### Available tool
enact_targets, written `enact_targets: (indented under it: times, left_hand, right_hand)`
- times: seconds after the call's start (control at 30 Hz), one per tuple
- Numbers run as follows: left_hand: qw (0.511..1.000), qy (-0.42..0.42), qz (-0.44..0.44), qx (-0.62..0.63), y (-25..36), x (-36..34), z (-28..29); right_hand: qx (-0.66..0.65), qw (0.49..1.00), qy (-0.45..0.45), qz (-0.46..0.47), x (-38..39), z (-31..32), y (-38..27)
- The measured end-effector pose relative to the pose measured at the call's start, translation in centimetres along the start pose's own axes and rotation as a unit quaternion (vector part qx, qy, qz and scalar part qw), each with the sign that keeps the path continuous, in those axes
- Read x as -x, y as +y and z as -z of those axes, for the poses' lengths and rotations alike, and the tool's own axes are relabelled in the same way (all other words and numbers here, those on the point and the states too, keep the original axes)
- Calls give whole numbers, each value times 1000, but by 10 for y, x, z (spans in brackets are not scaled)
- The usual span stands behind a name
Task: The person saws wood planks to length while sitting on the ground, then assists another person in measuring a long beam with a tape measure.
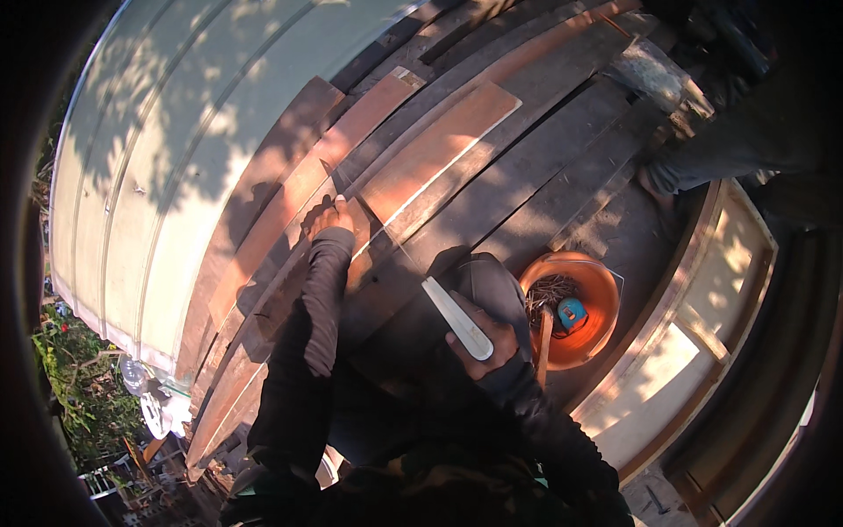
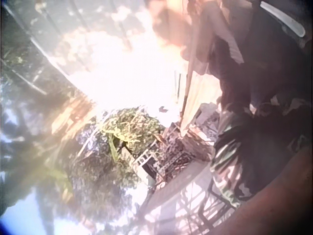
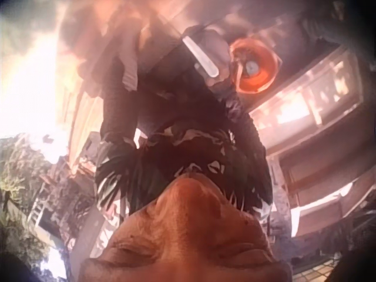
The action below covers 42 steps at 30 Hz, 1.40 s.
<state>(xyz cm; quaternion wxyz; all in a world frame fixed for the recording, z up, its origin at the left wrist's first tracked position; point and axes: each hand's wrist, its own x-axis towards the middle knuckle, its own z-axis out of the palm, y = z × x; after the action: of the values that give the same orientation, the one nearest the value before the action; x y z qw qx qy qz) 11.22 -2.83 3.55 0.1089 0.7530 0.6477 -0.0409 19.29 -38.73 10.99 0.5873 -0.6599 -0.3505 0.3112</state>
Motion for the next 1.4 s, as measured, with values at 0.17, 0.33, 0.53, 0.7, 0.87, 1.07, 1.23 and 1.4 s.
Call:
enact_targets:
  times: [0.17, 0.33, 0.53, 0.7, 0.87, 1.07, 1.23, 1.4]
  left_hand:
    - [1000, -10, 4, 12, 8, 3, 4]
    - [998, 20, -30, 43, -2, 5, 2]
    - [995, 13, -59, 74, -1, 0, -1]
    - [989, -4, -110, 98, 7, 6, -4]
    - [994, 60, -45, 78, -4, 7, -5]
    - [990, 54, -77, 106, -1, 10, -7]
    - [987, 36, -94, 123, -4, 0, -20]
    - [989, 20, -103, 106, -7, 3, -8]
  right_hand:
    - [27, 999, 1, 28, -1, 0, 5]
    - [60, 997, 9, 47, 11, -31, -2]
    - [117, 992, 16, 37, 25, -67, -9]
    - [150, 986, 66, -5, 37, -80, 9]
    - [115, 991, 65, -39, 30, -110, -15]
    - [181, 970, 161, -35, 47, -144, 1]
    - [232, 960, 150, -37, 40, -158, -5]
    - [137, 976, 154, -64, 45, -152, 9]
